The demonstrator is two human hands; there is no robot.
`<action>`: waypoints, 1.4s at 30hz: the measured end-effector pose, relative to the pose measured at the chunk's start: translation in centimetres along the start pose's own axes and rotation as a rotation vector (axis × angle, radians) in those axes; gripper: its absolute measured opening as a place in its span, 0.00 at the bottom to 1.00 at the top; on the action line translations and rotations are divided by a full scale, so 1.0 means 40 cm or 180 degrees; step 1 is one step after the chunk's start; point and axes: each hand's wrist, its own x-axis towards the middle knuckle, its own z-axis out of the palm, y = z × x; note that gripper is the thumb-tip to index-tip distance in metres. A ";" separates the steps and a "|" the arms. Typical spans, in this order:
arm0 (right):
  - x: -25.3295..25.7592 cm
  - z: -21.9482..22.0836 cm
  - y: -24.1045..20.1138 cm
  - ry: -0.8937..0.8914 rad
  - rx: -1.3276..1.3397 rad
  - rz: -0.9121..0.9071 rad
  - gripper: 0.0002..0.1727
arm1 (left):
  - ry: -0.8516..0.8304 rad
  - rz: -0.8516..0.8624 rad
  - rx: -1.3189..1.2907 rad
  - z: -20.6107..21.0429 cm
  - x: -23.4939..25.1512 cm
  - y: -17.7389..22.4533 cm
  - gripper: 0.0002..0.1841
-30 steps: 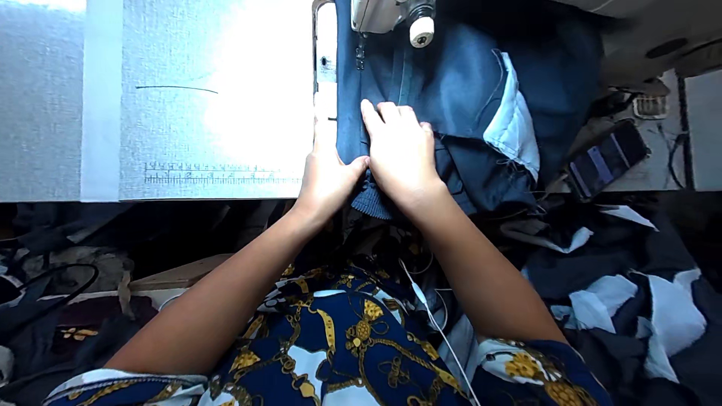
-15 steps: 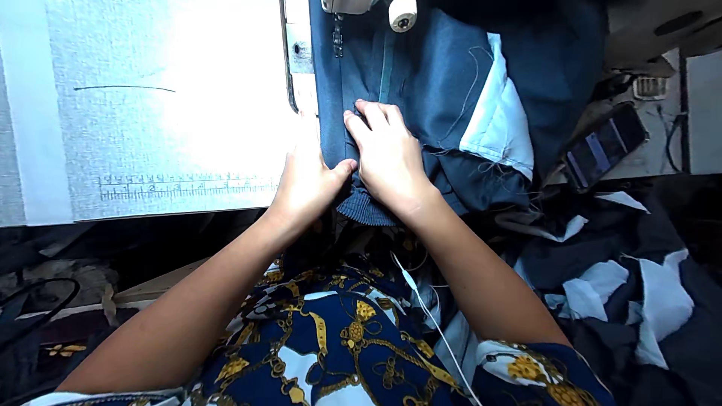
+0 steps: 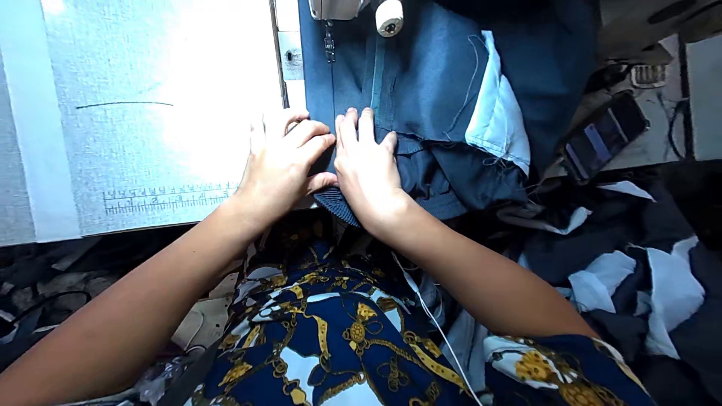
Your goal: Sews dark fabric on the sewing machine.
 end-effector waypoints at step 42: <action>0.119 -0.034 0.089 0.0543 0.0061 -0.0283 0.26 | -0.0303 -0.0418 0.0013 -0.027 0.075 0.032 0.16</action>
